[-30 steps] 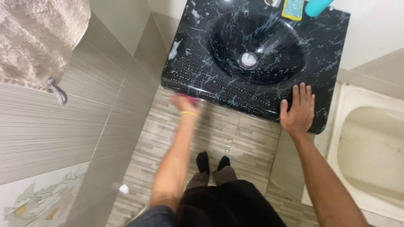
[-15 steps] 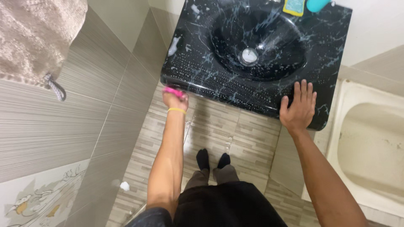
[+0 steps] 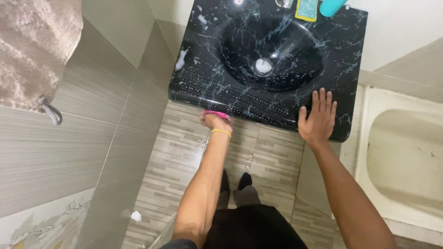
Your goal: The person scrubs the surface and basin of a black marble-patterned bathroom sink with a pink sponge, applying soap and rinsing the area with water from the faucet.
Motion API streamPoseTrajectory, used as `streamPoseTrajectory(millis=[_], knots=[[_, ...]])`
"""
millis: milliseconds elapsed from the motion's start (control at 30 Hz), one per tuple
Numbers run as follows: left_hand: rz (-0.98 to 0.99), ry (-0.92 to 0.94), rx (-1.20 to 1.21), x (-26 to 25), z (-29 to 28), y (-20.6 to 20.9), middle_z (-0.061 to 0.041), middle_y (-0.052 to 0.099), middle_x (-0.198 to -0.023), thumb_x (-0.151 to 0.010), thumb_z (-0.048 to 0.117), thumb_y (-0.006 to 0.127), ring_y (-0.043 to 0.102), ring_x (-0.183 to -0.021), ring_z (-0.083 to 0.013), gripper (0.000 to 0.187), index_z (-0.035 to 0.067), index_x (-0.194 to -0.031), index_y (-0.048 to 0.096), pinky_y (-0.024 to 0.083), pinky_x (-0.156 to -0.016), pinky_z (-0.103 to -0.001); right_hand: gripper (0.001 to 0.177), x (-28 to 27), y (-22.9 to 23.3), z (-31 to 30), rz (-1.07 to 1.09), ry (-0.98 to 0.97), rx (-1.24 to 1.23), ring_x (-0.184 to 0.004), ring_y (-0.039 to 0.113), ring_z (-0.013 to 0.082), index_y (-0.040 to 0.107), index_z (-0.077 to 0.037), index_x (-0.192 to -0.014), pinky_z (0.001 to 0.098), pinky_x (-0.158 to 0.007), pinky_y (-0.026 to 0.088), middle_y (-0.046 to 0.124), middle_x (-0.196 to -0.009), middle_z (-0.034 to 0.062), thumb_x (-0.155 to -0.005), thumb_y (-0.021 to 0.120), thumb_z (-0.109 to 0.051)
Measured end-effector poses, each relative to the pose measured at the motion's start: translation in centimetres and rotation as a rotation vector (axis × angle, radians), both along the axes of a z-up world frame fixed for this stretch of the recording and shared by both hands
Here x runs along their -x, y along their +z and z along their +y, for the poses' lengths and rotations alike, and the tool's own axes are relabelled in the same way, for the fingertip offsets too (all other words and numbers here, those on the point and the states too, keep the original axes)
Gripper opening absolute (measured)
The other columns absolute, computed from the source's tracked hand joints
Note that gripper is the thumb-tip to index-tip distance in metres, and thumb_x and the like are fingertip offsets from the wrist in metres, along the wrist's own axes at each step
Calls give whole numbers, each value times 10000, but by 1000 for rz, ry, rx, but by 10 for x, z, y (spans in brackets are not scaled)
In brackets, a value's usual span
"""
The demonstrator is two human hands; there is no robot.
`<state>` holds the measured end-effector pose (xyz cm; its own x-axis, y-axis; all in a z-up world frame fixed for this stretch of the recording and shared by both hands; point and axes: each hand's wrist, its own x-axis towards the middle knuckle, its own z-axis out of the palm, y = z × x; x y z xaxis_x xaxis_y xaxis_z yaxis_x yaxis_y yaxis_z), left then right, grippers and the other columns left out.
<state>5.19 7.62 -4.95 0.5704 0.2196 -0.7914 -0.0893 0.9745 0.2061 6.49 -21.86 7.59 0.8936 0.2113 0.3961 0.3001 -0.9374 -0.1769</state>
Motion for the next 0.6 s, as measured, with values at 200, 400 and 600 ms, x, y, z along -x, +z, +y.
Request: streamPoseTrajectory(millis=[200,400,600], knots=[[84,-597,511,8,-133,-21,-70,458,-668,-1005,357,385,463,-503,-201,344,76,-826,470,400,-447,-286,610,4,4,0,3,15,0,-1562,267,402,470,35,-1544,545,-1280,160,375,-1660,221,-1044,532,-310],[86,-82,128,-6,-118,-50,-41,444,-640,-998,285,453,394,-460,-149,280,118,-777,492,444,-455,-279,628,1,5,0,7,-6,7,-1552,274,407,472,34,-1533,556,-1270,165,380,-1651,222,-1009,555,-302],[-96,-541,166,38,-131,8,-64,430,-615,-1042,384,381,406,-439,-153,357,134,-799,459,381,-394,-275,631,6,5,-1,6,15,-26,-1571,265,402,465,28,-1546,552,-1292,155,372,-1665,217,-1020,557,-308]])
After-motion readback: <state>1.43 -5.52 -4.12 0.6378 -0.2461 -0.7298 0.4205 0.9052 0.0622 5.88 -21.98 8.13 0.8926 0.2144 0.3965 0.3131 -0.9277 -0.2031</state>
